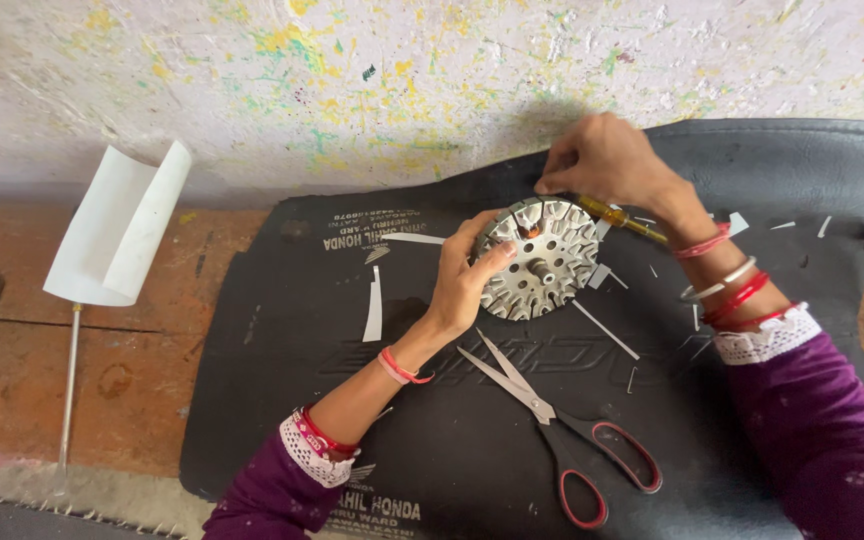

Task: The person inserts small white plastic pieces into the slots of a circular metallic object using a screwdriver to push them in. The person works methodically around the object, placing pieces one at a time.

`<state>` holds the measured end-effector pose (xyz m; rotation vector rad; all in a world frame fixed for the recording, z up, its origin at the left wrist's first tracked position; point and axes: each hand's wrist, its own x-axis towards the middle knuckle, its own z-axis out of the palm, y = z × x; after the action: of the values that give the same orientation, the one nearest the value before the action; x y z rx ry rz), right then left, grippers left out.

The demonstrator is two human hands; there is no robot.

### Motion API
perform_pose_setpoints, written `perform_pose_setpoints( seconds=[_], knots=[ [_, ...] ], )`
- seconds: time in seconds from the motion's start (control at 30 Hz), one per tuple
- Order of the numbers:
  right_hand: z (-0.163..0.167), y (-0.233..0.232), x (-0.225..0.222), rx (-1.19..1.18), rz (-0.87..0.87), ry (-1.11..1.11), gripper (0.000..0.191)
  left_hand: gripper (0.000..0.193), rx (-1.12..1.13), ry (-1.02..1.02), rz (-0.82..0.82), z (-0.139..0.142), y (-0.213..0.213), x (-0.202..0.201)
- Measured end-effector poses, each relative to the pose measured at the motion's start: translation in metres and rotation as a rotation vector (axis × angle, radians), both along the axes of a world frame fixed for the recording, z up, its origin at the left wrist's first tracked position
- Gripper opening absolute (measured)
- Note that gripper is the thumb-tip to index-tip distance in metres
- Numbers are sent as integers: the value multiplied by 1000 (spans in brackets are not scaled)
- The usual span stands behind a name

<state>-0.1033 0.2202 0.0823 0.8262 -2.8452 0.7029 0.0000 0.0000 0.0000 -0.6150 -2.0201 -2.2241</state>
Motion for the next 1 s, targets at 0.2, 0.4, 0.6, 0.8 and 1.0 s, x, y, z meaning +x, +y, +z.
perform_pose_setpoints(
  seconds=[0.2,0.4,0.6,0.8,1.0],
  knots=[
    [31,13,-9,-194,16,-53,14,65,-17,28,18,-10,8,-34],
    [46,3,14,-148,75,-178,15,75,34,82,-12,-14,10,-26],
    [48,-4,14,-108,95,-251,18,77,47,93,-28,-12,2,-23],
    [47,-4,5,-88,80,-315,21,80,98,126,-73,-8,-7,-29],
    [47,-3,3,-103,152,-317,21,80,85,136,-61,-8,-9,-30]
  ],
)
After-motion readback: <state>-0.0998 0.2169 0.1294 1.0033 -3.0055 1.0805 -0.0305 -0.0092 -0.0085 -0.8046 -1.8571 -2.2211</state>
